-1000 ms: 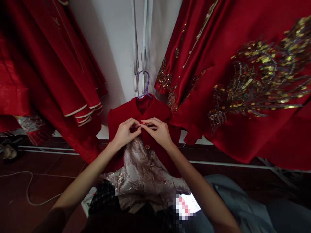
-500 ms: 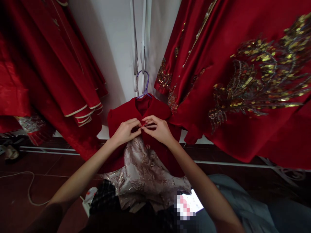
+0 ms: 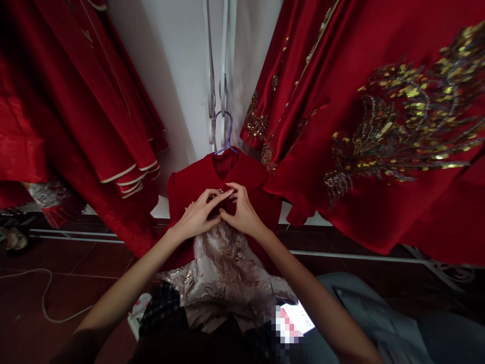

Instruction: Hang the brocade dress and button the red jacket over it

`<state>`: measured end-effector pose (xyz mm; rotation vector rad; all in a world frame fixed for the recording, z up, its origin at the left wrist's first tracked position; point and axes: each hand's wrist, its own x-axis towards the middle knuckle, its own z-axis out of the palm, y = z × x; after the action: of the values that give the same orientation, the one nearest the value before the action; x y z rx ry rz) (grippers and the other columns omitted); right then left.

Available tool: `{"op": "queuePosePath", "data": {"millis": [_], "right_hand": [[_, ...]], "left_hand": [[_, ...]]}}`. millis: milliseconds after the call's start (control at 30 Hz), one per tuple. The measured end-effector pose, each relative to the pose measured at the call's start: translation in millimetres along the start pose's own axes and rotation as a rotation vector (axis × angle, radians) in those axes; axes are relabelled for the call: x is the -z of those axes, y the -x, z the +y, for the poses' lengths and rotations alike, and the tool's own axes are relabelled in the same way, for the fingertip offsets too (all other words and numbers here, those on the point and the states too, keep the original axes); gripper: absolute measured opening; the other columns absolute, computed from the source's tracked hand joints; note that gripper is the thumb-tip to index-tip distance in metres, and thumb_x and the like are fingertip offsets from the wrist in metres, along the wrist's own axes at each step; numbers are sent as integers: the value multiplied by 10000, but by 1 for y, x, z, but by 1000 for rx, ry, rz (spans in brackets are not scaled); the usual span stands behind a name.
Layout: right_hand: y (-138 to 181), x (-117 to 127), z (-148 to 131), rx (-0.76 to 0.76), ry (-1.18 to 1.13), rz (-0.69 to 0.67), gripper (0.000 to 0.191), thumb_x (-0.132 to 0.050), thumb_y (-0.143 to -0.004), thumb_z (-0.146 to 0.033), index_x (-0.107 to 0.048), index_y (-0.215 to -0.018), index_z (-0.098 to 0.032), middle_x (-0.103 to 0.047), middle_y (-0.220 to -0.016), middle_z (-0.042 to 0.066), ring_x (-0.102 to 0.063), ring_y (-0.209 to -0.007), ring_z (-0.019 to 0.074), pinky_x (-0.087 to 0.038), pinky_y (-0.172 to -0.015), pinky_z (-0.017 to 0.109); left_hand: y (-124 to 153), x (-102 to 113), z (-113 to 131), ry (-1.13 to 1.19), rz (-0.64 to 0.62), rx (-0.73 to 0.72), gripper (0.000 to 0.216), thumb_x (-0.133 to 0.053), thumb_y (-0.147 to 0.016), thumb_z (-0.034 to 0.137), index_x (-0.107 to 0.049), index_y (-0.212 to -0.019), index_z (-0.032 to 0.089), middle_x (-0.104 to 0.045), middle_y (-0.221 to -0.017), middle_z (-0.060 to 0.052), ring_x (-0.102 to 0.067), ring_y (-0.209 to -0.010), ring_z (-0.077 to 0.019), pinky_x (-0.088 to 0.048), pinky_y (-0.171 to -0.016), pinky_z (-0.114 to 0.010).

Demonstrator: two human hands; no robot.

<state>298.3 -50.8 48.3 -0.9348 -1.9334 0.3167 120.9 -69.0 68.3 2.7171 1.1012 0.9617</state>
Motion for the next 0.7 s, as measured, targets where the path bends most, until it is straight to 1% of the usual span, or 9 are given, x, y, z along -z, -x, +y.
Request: {"op": "queuePosePath", "data": {"millis": [67,133,233,333,400,467,533,633,700], "right_hand": [[15,-7,8,30,80,-28,870,-684,-655,-305,-209,-1377,-204,-320,-1342,157,-431,-1175,277,-463,-915,441],[33,-9,16,43,167,-76,949,-690,-647,-318,-144,-1413,-196,-247,-1396,163,-336,-1264,311,-425,-959,473],[57,-5,27,-11,271,-133,866,-594,-700,-211,-130,-1431,-214,-182,-1439,144,-349,-1270,303,-452,-931,456],[75,6,36,-74,315,-128,753,-497,-721,-126,-212,-1410,-227,-252,-1419,126,-415,-1228,272,-467,-908,427],[83,13,39,-116,295,-67,667,-483,-739,-132,-287,-1370,-223,-384,-1334,119,-469,-1175,250,-446,-930,425],[86,21,37,-175,232,32,568,-498,-762,-172,-358,-1311,-210,-517,-1182,102,-544,-1063,221,-453,-906,400],[85,29,31,-233,165,117,425,-508,-792,-220,-447,-1212,-201,-593,-1026,69,-595,-918,188,-477,-830,344],[74,43,15,-273,154,202,184,-508,-832,-298,-552,-978,-194,-618,-855,23,-587,-750,148,-460,-695,260],[64,52,2,-285,170,219,179,-498,-852,-356,-543,-805,-189,-573,-733,-5,-536,-658,127,-419,-619,229]], "left_hand": [[11,-1,-3,-19,12,58,727,-531,-774,176,-191,-1402,308,-415,-1246,-76,-489,-1087,-209,-490,-752,-299],[24,-2,-12,-66,57,142,763,-528,-755,141,-162,-1413,265,-411,-1254,-96,-471,-1117,-234,-454,-872,-372],[49,-5,-32,-72,114,266,598,-516,-755,138,-315,-1312,213,-443,-1204,-104,-466,-1130,-248,-410,-939,-412],[79,-9,-48,53,93,324,430,-504,-770,167,-376,-1180,190,-485,-1137,-94,-515,-1076,-213,-423,-925,-363],[97,-9,-52,143,43,352,442,-510,-776,189,-340,-1185,195,-496,-1160,-91,-548,-1034,-192,-428,-907,-335],[109,-5,-52,209,-8,396,460,-525,-790,241,-320,-1200,205,-519,-1160,-80,-581,-961,-174,-443,-852,-305],[113,5,-51,229,-50,449,395,-535,-803,316,-378,-1151,214,-575,-1058,-45,-600,-844,-157,-451,-758,-270],[108,31,-48,208,-79,489,200,-506,-825,369,-485,-941,207,-585,-794,22,-551,-660,-121,-409,-640,-228],[100,50,-43,221,-63,467,160,-487,-836,349,-488,-810,191,-526,-690,44,-490,-609,-99,-376,-611,-211]]}}
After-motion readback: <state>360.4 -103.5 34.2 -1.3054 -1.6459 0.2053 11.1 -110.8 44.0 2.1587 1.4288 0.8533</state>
